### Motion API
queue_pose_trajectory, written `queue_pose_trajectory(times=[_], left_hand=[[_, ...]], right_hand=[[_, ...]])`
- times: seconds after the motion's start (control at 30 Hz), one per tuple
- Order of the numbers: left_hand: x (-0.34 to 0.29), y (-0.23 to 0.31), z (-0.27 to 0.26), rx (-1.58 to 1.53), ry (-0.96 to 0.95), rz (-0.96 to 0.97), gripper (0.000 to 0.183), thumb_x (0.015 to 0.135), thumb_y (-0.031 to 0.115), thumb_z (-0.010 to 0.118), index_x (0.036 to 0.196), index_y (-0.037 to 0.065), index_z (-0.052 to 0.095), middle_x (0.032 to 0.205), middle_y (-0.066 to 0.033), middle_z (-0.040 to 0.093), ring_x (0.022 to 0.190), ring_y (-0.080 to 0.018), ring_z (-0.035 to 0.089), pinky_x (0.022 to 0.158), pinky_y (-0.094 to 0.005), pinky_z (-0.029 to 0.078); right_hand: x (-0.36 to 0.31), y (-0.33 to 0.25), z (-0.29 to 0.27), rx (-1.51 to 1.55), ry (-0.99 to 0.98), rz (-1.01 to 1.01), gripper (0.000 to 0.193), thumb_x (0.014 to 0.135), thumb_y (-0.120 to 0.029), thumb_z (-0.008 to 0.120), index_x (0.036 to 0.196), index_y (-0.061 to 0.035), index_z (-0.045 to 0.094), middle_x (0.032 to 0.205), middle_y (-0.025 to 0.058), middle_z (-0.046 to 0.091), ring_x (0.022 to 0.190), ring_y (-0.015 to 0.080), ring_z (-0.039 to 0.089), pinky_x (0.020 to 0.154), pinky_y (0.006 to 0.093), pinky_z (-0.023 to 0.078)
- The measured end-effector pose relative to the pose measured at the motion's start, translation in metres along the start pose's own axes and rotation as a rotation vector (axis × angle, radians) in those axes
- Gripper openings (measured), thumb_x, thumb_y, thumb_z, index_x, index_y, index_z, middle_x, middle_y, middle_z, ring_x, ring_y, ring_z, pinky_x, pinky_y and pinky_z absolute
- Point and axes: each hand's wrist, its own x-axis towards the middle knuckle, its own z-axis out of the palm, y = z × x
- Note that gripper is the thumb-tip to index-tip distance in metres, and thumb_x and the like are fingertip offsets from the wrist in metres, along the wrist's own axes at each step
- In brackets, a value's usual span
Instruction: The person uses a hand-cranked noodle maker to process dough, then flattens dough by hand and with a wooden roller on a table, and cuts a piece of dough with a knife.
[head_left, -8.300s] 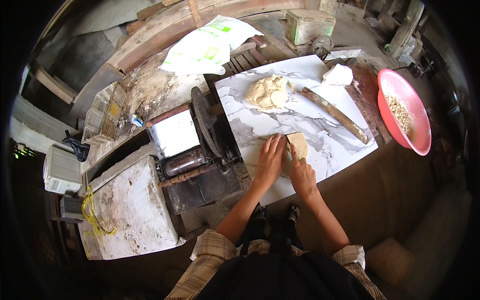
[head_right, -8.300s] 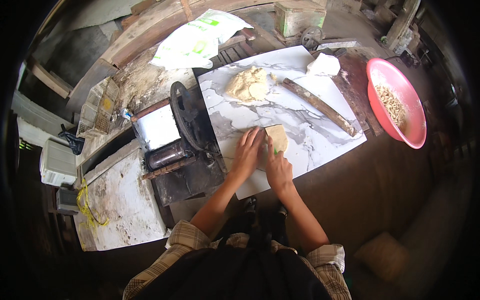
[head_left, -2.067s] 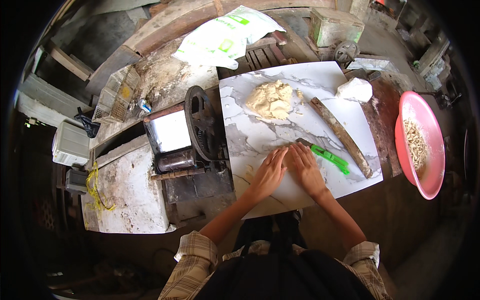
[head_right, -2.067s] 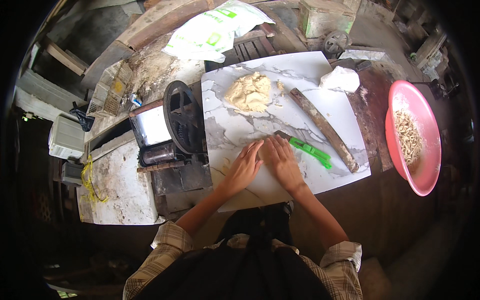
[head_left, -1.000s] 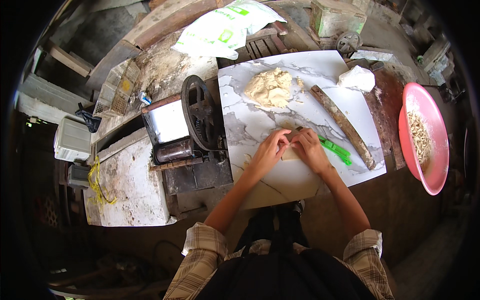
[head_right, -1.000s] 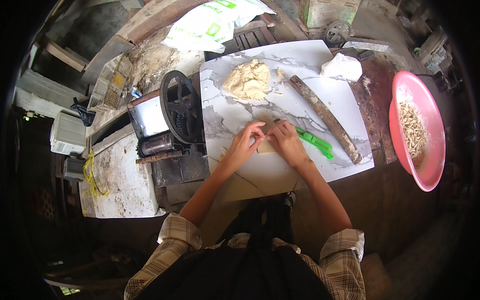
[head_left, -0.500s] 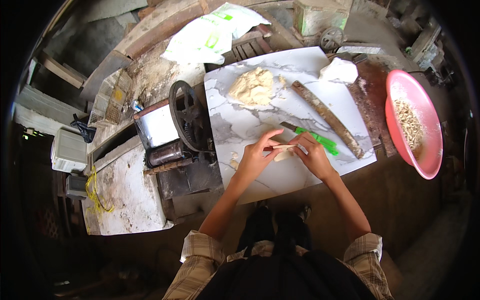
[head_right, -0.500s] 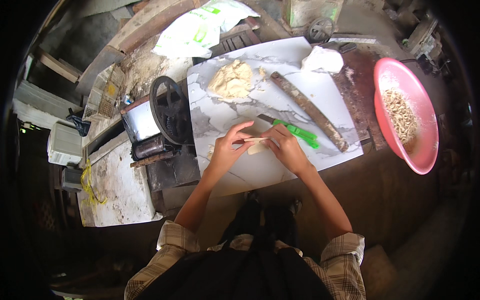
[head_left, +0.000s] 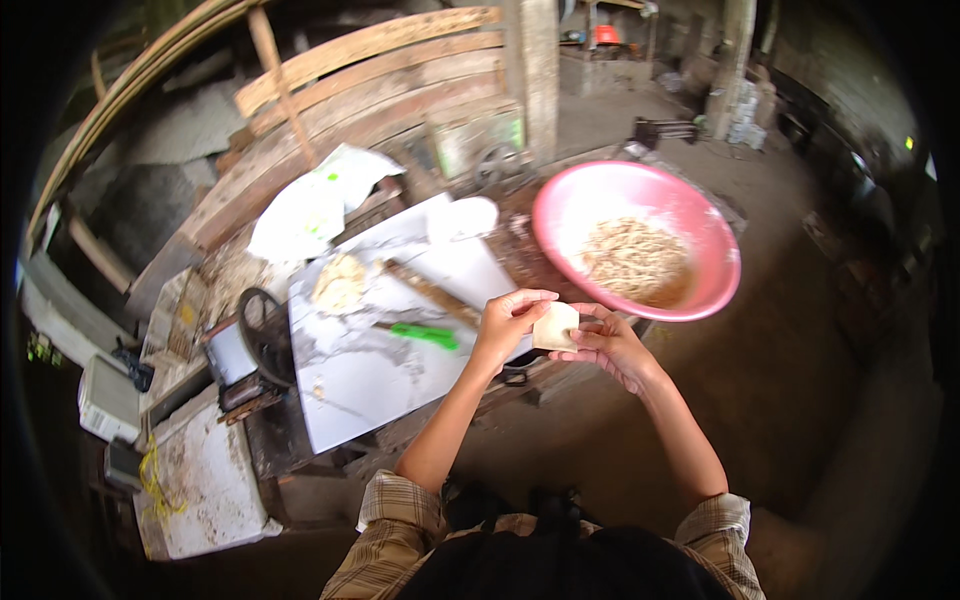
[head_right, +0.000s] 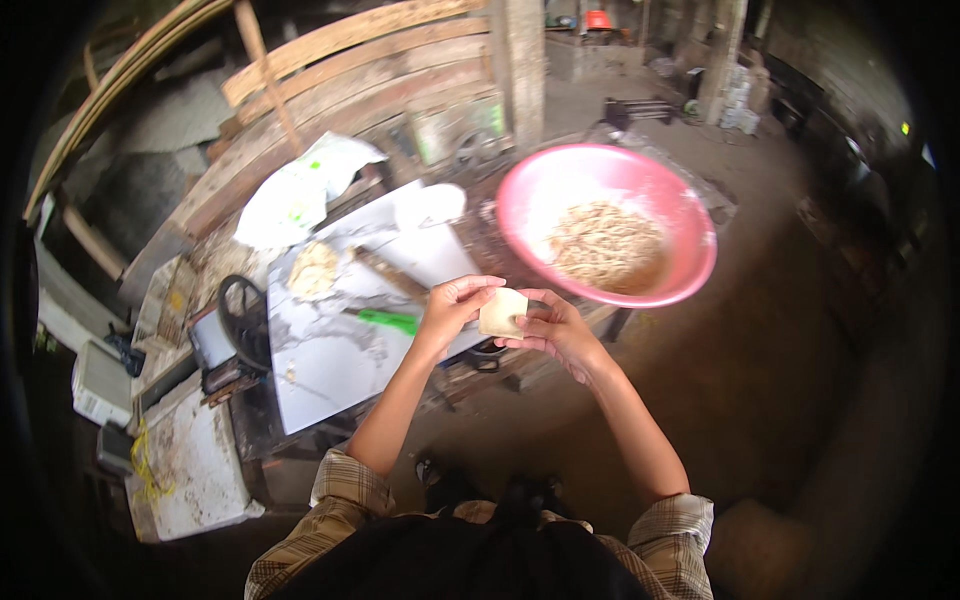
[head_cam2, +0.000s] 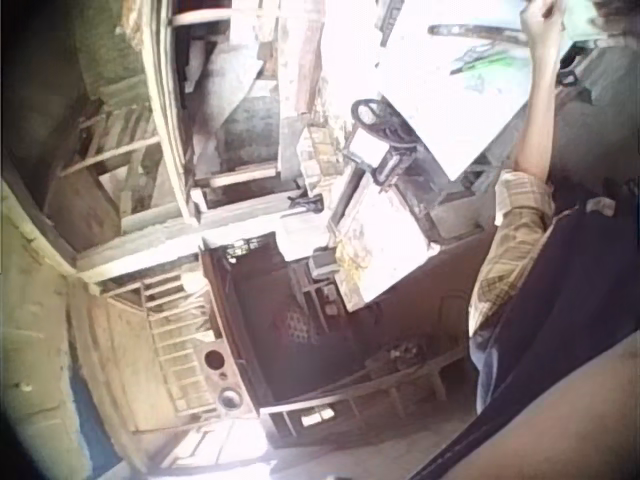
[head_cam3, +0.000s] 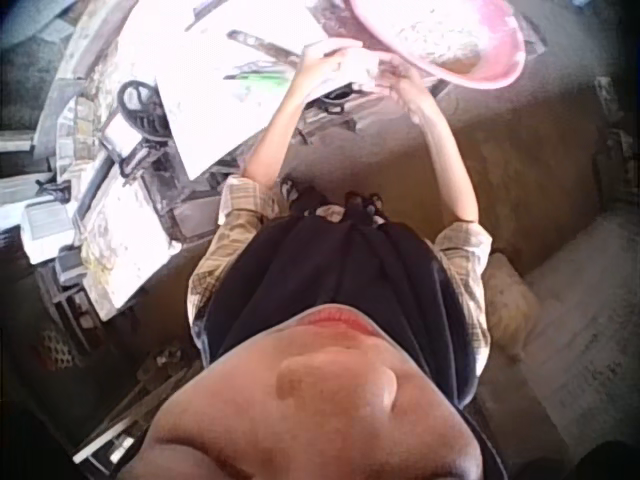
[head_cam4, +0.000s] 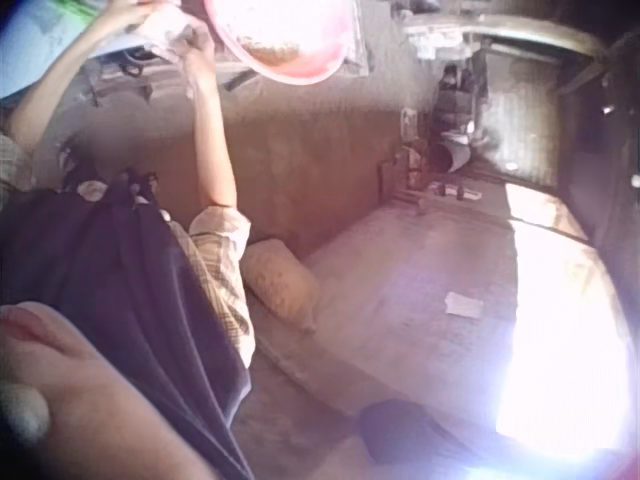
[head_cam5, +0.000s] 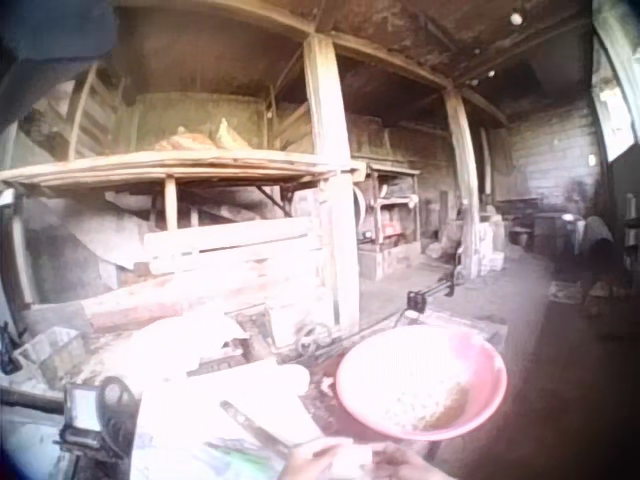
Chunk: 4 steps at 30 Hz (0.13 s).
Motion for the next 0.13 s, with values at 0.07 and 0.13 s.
queue_pose_trajectory(times=[0.07,0.13], left_hand=[[0.019,0.002,0.045,0.005,-0.09,0.015,0.025,0.09,0.012,0.061,0.113,0.002,0.063,0.103,-0.0067,0.066,0.093,-0.0117,0.062,0.079,-0.0262,0.052],[0.04,0.008,0.087,0.071,-0.201,-0.035,0.037,0.09,0.014,0.062,0.125,0.003,0.055,0.11,-0.0073,0.064,0.098,-0.0136,0.061,0.083,-0.0274,0.051]], right_hand=[[-0.018,-0.015,-0.044,0.01,0.017,-0.062,0.043,0.089,-0.002,0.057,0.127,0.0052,0.038,0.107,0.023,0.06,0.091,0.0329,0.066,0.084,0.0381,0.056],[-0.036,-0.039,-0.079,0.002,0.072,-0.108,0.05,0.089,-0.002,0.057,0.132,0.0035,0.032,0.109,0.0243,0.06,0.093,0.035,0.066,0.084,0.0386,0.056]])
